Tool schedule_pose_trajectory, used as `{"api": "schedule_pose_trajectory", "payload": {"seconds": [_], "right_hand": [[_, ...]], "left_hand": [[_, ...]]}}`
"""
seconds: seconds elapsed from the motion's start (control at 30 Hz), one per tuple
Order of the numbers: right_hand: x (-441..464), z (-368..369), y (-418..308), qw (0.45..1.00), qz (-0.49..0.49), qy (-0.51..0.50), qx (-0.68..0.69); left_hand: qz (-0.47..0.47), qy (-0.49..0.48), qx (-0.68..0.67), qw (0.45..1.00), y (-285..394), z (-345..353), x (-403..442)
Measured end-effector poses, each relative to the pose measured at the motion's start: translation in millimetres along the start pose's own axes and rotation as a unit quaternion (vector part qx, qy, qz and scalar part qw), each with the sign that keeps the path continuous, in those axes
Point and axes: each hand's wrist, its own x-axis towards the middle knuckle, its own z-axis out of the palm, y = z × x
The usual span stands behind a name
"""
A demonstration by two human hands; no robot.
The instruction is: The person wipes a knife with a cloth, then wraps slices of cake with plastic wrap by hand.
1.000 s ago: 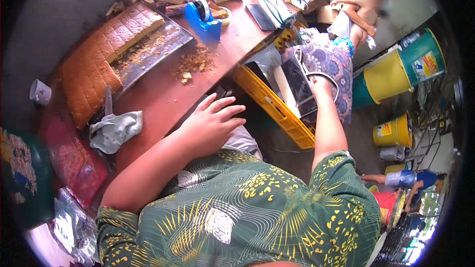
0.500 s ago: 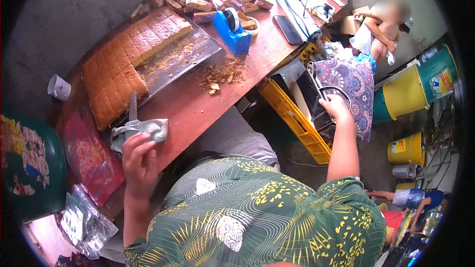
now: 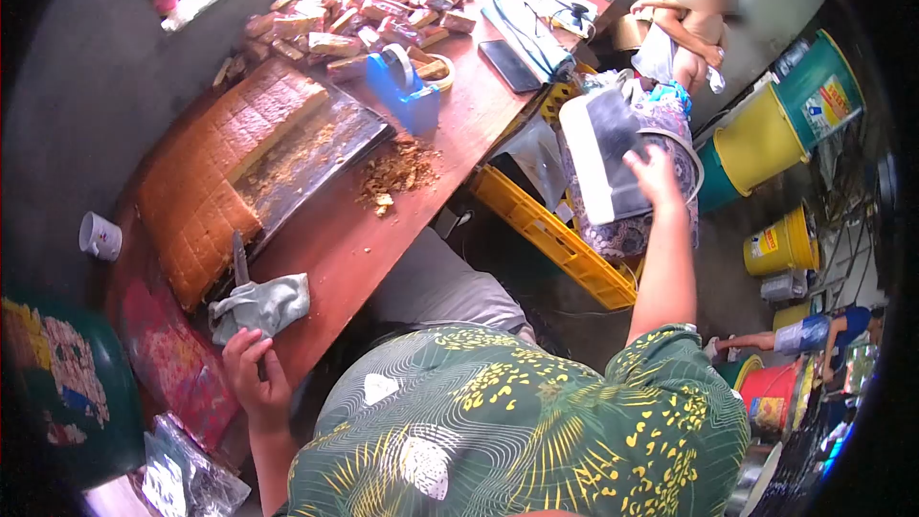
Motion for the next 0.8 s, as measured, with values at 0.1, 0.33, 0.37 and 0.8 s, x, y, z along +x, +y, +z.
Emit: {"api": "schedule_pose_trajectory", "payload": {"seconds": [0.1,0.33,0.37,0.8], "right_hand": [[28,-74,-4,0.990,0.064,0.067,0.106],[148,-90,109,0.830,0.286,0.225,0.423],[164,-71,143,0.825,0.306,0.179,0.440],[69,-4,87,0.903,0.380,0.014,0.201]], "left_hand": [[-0.007,0.002,0.002,1.000,1,3,0],[-0.012,-0.009,0.040,0.999,6,3,2],[-0.011,-0.003,0.042,0.999,6,4,2],[-0.015,0.021,0.081,0.996,4,5,0]]}}
